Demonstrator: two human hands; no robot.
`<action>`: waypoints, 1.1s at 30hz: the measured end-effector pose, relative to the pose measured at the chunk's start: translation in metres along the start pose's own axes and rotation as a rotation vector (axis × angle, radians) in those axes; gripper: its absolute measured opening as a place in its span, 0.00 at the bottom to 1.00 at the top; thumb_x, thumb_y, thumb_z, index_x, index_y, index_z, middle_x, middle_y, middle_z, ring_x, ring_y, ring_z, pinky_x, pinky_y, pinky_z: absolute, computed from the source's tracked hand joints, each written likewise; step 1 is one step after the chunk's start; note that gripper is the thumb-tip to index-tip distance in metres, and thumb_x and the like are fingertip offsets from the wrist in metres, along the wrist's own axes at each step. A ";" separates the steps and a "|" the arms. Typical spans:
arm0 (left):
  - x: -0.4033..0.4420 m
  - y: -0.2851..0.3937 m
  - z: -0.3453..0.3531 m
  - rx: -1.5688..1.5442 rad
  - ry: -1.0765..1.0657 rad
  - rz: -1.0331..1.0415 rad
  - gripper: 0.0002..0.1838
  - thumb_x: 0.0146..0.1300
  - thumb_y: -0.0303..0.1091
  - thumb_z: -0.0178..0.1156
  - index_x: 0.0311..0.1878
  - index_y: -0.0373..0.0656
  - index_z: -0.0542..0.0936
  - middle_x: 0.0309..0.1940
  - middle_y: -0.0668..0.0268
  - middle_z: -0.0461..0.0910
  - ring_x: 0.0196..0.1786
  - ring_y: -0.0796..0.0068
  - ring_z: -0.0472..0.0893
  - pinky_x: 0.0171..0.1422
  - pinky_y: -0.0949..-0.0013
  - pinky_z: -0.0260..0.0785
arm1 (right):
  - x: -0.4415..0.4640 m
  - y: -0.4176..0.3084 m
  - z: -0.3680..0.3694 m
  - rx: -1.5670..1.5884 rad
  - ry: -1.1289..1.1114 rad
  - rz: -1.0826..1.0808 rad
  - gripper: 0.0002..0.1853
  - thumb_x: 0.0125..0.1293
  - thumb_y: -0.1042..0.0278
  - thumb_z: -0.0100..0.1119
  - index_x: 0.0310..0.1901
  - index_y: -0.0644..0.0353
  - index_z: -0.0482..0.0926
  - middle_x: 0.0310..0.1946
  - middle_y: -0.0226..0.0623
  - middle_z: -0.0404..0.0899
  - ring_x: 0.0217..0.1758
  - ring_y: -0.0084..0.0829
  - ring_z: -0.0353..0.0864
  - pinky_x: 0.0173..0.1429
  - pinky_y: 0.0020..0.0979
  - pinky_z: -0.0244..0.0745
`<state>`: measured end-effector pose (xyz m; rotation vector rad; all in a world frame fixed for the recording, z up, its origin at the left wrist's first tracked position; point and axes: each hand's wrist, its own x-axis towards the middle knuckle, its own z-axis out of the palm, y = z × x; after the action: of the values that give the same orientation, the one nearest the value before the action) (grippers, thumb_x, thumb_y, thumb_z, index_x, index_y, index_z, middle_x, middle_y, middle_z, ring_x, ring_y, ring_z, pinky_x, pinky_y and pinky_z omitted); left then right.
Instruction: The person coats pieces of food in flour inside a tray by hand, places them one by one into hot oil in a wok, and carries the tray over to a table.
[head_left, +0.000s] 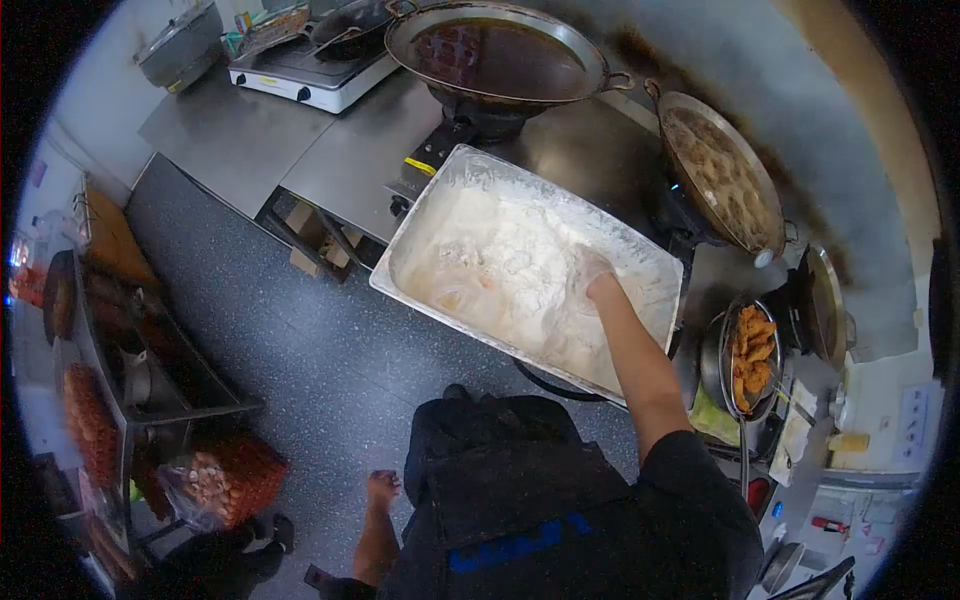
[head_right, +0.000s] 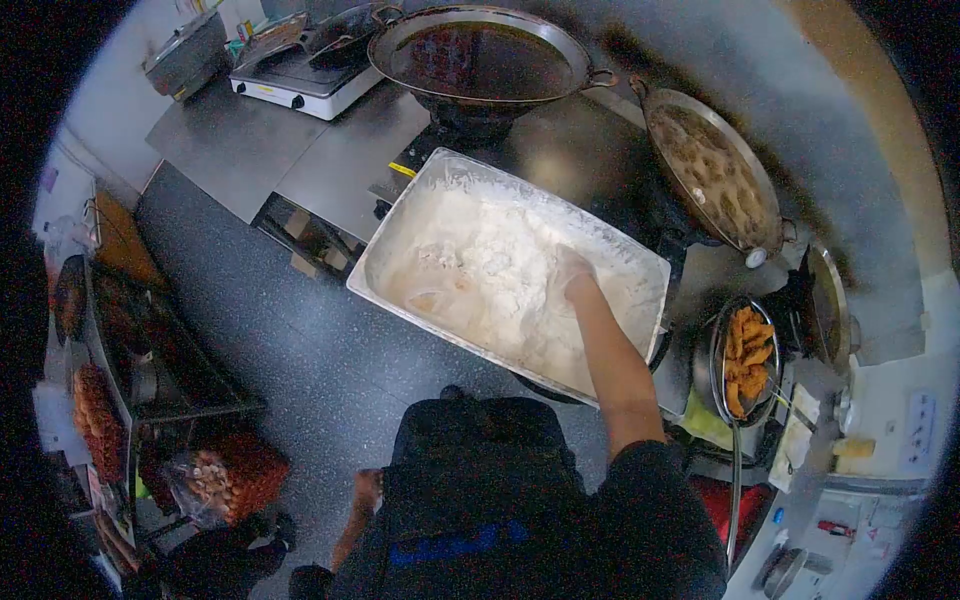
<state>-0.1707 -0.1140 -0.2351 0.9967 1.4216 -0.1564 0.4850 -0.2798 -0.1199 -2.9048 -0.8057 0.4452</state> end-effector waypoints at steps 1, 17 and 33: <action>-0.001 -0.011 -0.005 -0.032 -0.036 -0.013 0.06 0.57 0.30 0.49 0.31 0.39 0.74 0.22 0.62 0.75 0.18 0.71 0.72 0.17 0.70 0.62 | -0.002 -0.003 0.000 0.013 -0.003 -0.002 0.23 0.59 0.61 0.45 0.57 0.57 0.65 0.55 0.40 0.67 0.58 0.32 0.64 0.62 0.29 0.56; 0.037 0.004 -0.003 -0.282 -0.107 -0.033 0.06 0.55 0.28 0.51 0.35 0.39 0.74 0.22 0.62 0.76 0.20 0.72 0.75 0.17 0.71 0.65 | -0.006 0.045 0.036 0.728 0.070 0.018 0.19 0.64 0.64 0.43 0.55 0.61 0.69 0.53 0.38 0.71 0.54 0.30 0.69 0.59 0.29 0.63; 0.076 -0.050 -0.029 0.233 -0.367 0.281 0.07 0.57 0.31 0.52 0.36 0.40 0.76 0.25 0.61 0.78 0.22 0.69 0.77 0.20 0.68 0.68 | -0.024 0.061 -0.026 -0.199 0.107 -0.084 0.15 0.59 0.61 0.42 0.36 0.54 0.80 0.36 0.40 0.80 0.40 0.37 0.79 0.44 0.36 0.72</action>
<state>-0.2076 -0.0908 -0.3201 1.2750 0.9326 -0.2866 0.5035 -0.3450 -0.0993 -3.0274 -1.0046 0.2110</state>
